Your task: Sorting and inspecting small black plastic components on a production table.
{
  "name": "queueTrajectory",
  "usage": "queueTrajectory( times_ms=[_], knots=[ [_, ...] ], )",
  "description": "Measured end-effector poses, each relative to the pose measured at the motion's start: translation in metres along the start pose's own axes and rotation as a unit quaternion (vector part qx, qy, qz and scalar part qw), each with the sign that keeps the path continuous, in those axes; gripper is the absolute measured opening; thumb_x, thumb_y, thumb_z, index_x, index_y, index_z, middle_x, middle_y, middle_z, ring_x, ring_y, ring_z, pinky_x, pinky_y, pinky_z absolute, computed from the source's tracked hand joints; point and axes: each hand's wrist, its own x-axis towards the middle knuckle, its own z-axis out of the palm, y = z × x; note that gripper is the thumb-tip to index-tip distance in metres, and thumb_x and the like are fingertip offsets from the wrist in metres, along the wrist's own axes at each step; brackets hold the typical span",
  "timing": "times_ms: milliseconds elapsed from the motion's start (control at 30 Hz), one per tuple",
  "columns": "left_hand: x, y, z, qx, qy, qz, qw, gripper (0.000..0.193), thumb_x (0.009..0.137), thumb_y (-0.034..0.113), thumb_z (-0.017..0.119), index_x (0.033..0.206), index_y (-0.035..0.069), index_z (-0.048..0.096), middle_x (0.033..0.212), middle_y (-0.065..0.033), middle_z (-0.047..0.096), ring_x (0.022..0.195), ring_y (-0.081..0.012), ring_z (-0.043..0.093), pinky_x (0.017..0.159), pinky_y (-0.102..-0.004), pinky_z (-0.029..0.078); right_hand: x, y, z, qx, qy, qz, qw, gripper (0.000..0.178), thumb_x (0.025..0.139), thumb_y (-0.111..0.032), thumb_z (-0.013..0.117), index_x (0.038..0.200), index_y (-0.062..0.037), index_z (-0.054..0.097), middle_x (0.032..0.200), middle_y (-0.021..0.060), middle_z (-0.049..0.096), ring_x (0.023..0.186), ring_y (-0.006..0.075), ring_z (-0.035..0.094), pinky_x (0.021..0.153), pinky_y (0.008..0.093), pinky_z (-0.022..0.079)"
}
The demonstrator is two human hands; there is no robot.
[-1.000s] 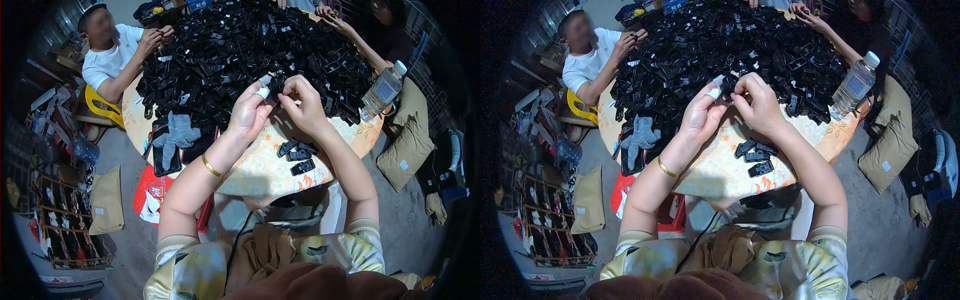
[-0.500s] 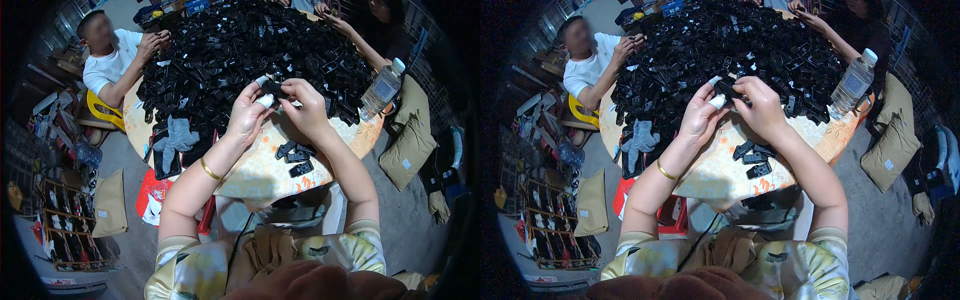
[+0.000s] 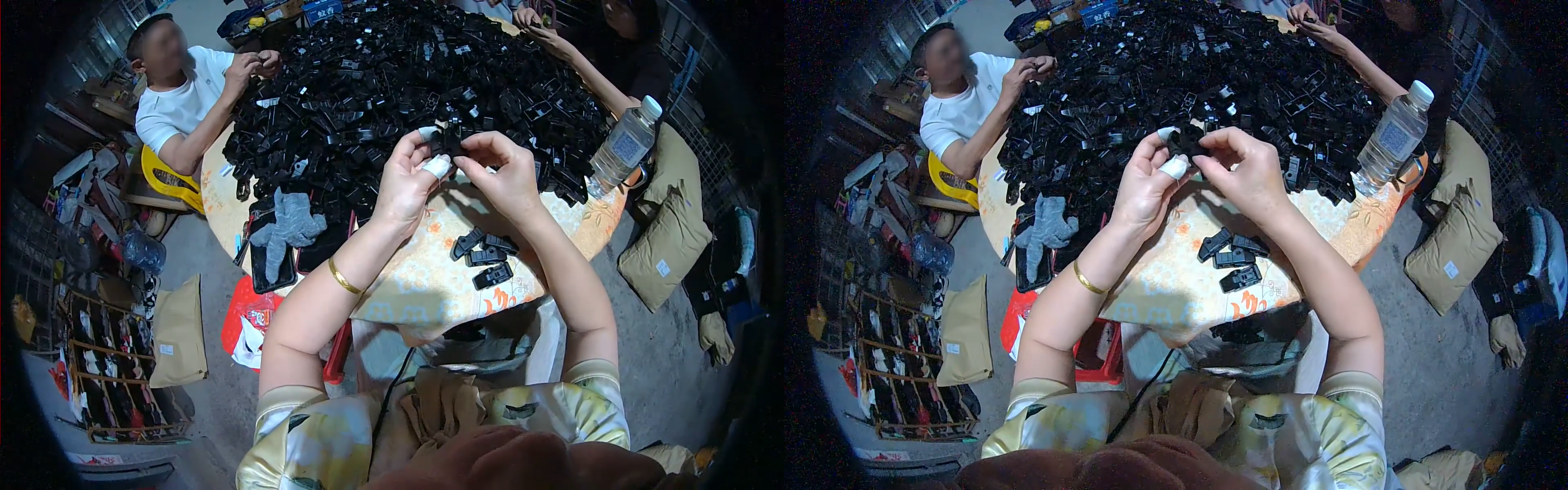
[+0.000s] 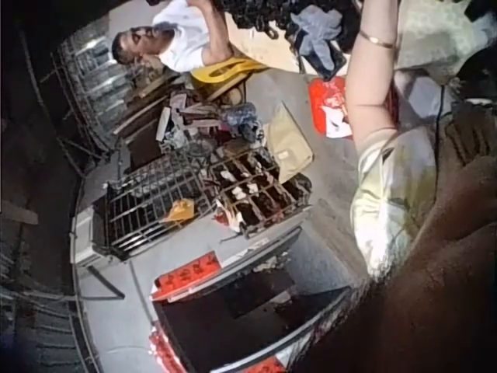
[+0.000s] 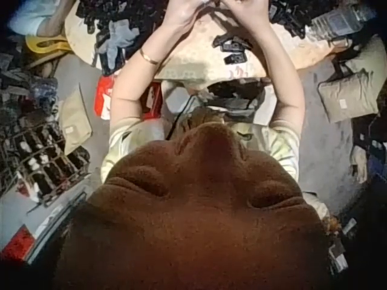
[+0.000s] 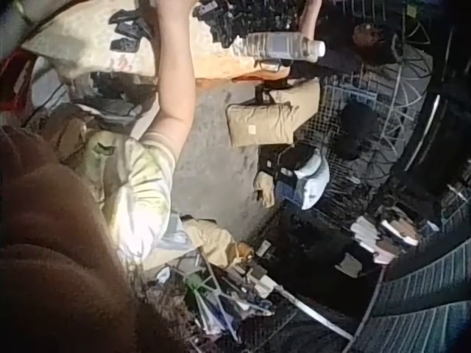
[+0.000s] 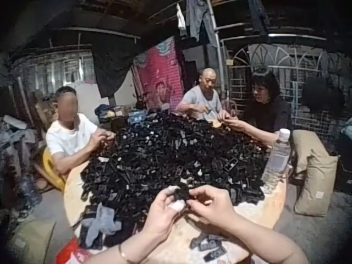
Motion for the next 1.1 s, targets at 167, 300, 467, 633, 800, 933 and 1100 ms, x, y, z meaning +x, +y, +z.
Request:
queueTrajectory(
  times_ms=[167, 300, 467, 633, 800, 933, 1100],
  knots=[
    [0.002, -0.003, -0.001, 0.064, -0.017, 0.042, 0.997, 0.038, 0.085, -0.003, 0.054, 0.121, 0.002, 0.045, 0.103, -0.0071, 0.057, 0.091, -0.008, 0.055, 0.071, -0.0202, 0.047, 0.0, -0.004, -0.004, -0.122, 0.004, -0.086, 0.989, 0.024, 0.071, -0.003, 0.072, 0.093, -0.0003, 0.064, 0.085, 0.008, 0.065, 0.074, 0.0135, 0.064, 0.069, 0.0249, 0.052],
    [-0.002, -0.005, 0.003, 0.088, -0.021, 0.043, 0.995, 0.037, 0.086, 0.001, 0.055, 0.122, 0.001, 0.044, 0.102, -0.0066, 0.058, 0.088, -0.008, 0.056, 0.069, -0.019, 0.047, 0.0, -0.003, -0.005, -0.188, -0.019, -0.247, 0.95, 0.028, 0.067, -0.002, 0.072, 0.095, -0.0012, 0.065, 0.086, 0.0083, 0.065, 0.076, 0.0156, 0.063, 0.069, 0.0281, 0.052],
    [-0.006, 0.004, 0.007, 0.053, 0.015, 0.005, 0.998, 0.03, 0.089, 0.01, 0.054, 0.117, 0.001, 0.047, 0.093, -0.0052, 0.06, 0.079, -0.0084, 0.06, 0.06, -0.0206, 0.049, 0.007, 0.0, -0.015, 0.11, -0.083, 0.057, 0.989, 0.028, 0.076, -0.003, 0.067, 0.103, 0.0007, 0.062, 0.095, 0.0056, 0.064, 0.082, 0.0107, 0.059, 0.071, 0.0234, 0.049],
    [-0.007, 0.005, 0.007, 0.271, -0.039, -0.045, 0.961, 0.027, 0.089, 0.004, 0.051, 0.114, -0.003, 0.046, 0.097, -0.0137, 0.06, 0.083, -0.0173, 0.063, 0.069, -0.0252, 0.054, 0.019, 0.015, -0.051, -0.025, -0.057, 0.075, 0.995, 0.026, 0.077, -0.01, 0.068, 0.1, 0.0006, 0.063, 0.085, 0.0053, 0.066, 0.073, 0.01, 0.061, 0.065, 0.0235, 0.049],
    [-0.018, -0.006, 0.003, 0.537, -0.257, 0.062, 0.801, 0.026, 0.08, 0.02, 0.064, 0.099, 0.002, 0.059, 0.086, -0.0167, 0.063, 0.08, -0.0271, 0.062, 0.073, -0.0354, 0.048, 0.008, 0.012, -0.039, -0.385, -0.224, -0.048, 0.894, 0.035, 0.062, -0.016, 0.073, 0.093, -0.0011, 0.066, 0.087, 0.0157, 0.065, 0.084, 0.0309, 0.062, 0.074, 0.0369, 0.049],
    [-0.017, -0.006, 0.005, 0.468, -0.261, 0.024, 0.844, 0.037, 0.081, 0.026, 0.065, 0.104, -0.002, 0.058, 0.093, -0.0136, 0.063, 0.084, -0.0205, 0.062, 0.076, -0.0311, 0.048, 0.013, 0.018, -0.04, -0.25, -0.193, 0.017, 0.949, 0.037, 0.069, -0.011, 0.07, 0.104, -0.0007, 0.062, 0.087, 0.0106, 0.065, 0.079, 0.0216, 0.062, 0.07, 0.0315, 0.05],
    [-0.009, 0.0, 0.009, 0.055, -0.071, -0.096, 0.991, 0.037, 0.091, 0.013, 0.051, 0.125, -0.001, 0.041, 0.104, -0.0101, 0.059, 0.087, -0.0146, 0.062, 0.076, -0.0254, 0.052, 0.016, 0.005, -0.028, 0.172, -0.178, 0.173, 0.954, 0.036, 0.08, -0.007, 0.065, 0.114, 0.0014, 0.055, 0.087, 0.0013, 0.06, 0.078, 0.0071, 0.057, 0.07, 0.0218, 0.049]
  ],
)
